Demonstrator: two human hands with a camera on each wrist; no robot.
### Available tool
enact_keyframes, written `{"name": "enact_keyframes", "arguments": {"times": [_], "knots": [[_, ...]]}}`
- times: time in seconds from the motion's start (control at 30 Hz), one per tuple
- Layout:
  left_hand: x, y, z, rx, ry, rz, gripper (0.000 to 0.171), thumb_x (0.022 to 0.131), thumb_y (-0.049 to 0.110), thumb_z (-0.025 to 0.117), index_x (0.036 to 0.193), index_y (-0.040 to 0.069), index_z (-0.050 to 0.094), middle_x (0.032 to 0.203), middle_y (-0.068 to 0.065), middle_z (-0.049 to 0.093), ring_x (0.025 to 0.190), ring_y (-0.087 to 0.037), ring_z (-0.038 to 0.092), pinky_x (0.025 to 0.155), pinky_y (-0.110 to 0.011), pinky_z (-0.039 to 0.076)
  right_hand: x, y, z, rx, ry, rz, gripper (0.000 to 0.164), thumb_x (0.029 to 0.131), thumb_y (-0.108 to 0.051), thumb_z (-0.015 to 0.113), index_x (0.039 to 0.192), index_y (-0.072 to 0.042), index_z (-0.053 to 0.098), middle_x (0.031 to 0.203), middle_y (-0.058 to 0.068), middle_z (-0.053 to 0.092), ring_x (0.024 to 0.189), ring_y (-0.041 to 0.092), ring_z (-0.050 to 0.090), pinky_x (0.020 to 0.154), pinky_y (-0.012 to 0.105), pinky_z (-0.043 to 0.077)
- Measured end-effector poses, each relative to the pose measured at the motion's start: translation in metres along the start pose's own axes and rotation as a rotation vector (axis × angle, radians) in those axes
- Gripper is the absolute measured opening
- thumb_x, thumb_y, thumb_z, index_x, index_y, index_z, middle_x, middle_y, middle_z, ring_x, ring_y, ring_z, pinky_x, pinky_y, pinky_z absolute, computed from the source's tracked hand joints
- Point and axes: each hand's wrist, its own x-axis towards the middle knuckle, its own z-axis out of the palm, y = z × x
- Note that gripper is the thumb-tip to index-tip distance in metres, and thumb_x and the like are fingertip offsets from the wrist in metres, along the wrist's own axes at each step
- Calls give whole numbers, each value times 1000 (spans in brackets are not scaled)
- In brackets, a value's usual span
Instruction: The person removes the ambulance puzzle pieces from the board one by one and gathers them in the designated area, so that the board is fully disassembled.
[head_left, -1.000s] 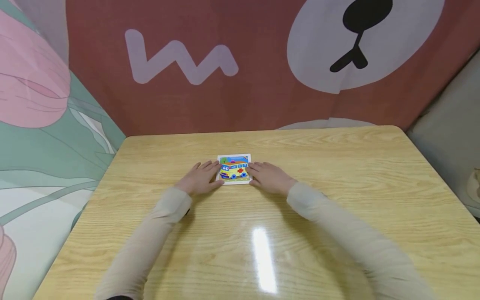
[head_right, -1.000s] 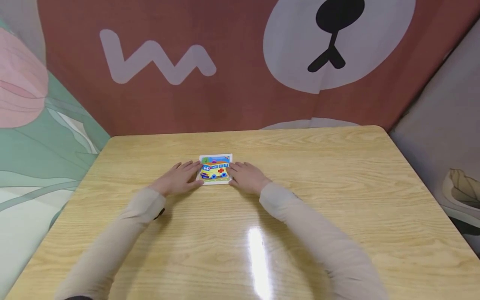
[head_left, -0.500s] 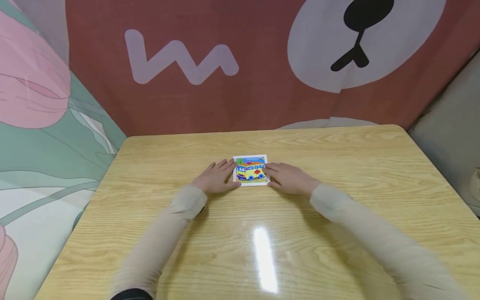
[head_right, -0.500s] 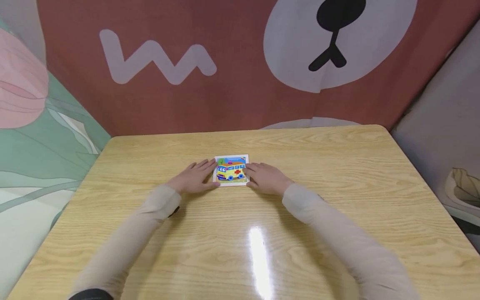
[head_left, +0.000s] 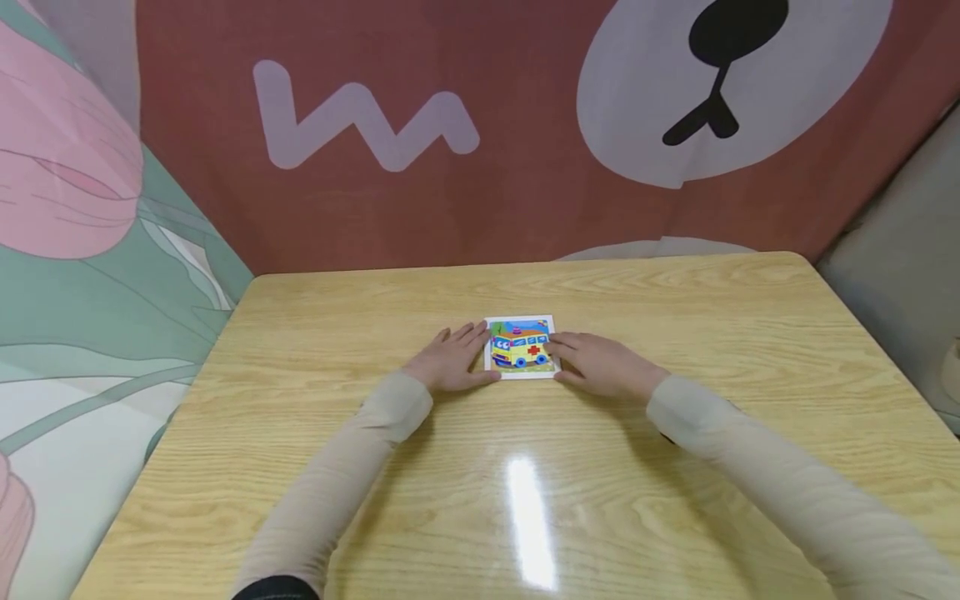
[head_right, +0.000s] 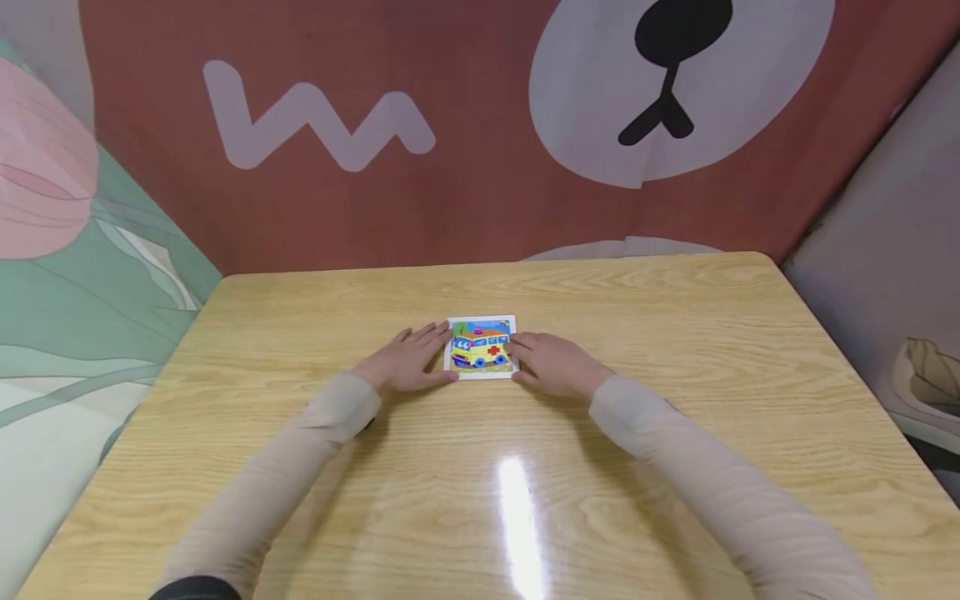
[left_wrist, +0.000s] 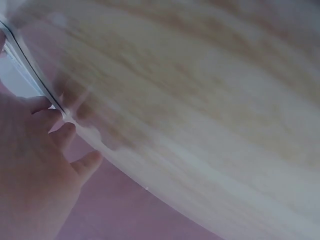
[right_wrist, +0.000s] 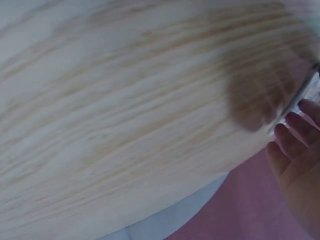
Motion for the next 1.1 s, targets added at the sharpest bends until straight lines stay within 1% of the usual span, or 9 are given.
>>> {"name": "enact_keyframes", "arguments": {"times": [0.07, 0.1, 0.23, 0.3, 0.4, 0.53, 0.67, 0.87, 1.1], "knots": [[0, 0, 0, 5, 2, 1, 83, 95, 64, 34, 155, 15, 5, 163, -2, 1, 151, -22, 5, 123, -48, 8, 1, -2, -4, 18, 6, 0, 53, 97, -34, 55, 139, -2, 47, 145, 19, 46, 136, 36, 42, 113, 49, 35], [0, 0, 1, 7, 4, 3, 83, 95, 64, 34, 155, 15, 5, 163, -2, 2, 151, -22, 5, 123, -48, 8, 3, -3, -6, 35, 10, 3, 50, 96, -33, 56, 135, -1, 52, 143, 19, 48, 134, 36, 44, 113, 49, 36], [1, -1, 1, 11, 0, 6, 84, 94, 64, 34, 155, 15, 5, 163, -2, 1, 151, -22, 5, 123, -49, 8, 15, -11, -17, 151, 39, 51, 41, 95, -27, 59, 126, 1, 58, 132, 19, 57, 123, 34, 54, 105, 48, 45], [1, -1, 0, 11, -1, 4, 84, 94, 64, 34, 155, 14, 5, 163, -2, 1, 151, -22, 5, 123, -49, 8, 24, -15, -21, 237, 55, 102, 37, 96, -22, 58, 124, 1, 59, 127, 18, 60, 116, 31, 58, 99, 45, 50], [2, -1, 0, 6, 1, -1, 84, 94, 65, 34, 155, 15, 5, 163, -1, 1, 151, -22, 5, 123, -49, 8, 40, -21, -24, 401, 76, 192, 36, 96, -12, 57, 128, 2, 55, 124, 18, 61, 111, 30, 61, 92, 42, 53], [2, -1, 1, -3, 6, 0, 84, 94, 65, 34, 155, 15, 5, 163, -1, 2, 151, -22, 5, 123, -50, 8, 57, -25, -22, 625, 93, 283, 36, 95, -4, 53, 132, 0, 52, 128, 18, 59, 113, 30, 59, 89, 39, 55], [2, -2, 2, -9, 1, 0, 84, 94, 64, 35, 155, 15, 5, 163, -1, 1, 151, -21, 5, 123, -50, 8, 71, -27, -19, 740, 95, 330, 41, 94, -1, 53, 135, -1, 49, 134, 18, 55, 119, 31, 56, 91, 37, 54], [1, -3, 2, -15, -2, -6, 84, 94, 64, 35, 155, 15, 6, 163, 0, 2, 151, -21, 7, 122, -51, 11, 85, -31, -15, 785, 104, 357, 47, 91, 2, 59, 136, -1, 48, 138, 19, 51, 119, 32, 55, 94, 39, 53], [2, -3, 2, -12, -15, -12, 85, 93, 66, 34, 155, 17, 3, 163, 2, -1, 151, -20, 6, 122, -51, 11, 95, -32, -12, 660, 98, 319, 47, 85, 4, 63, 131, 2, 53, 132, 21, 53, 116, 33, 56, 101, 40, 48]]}}
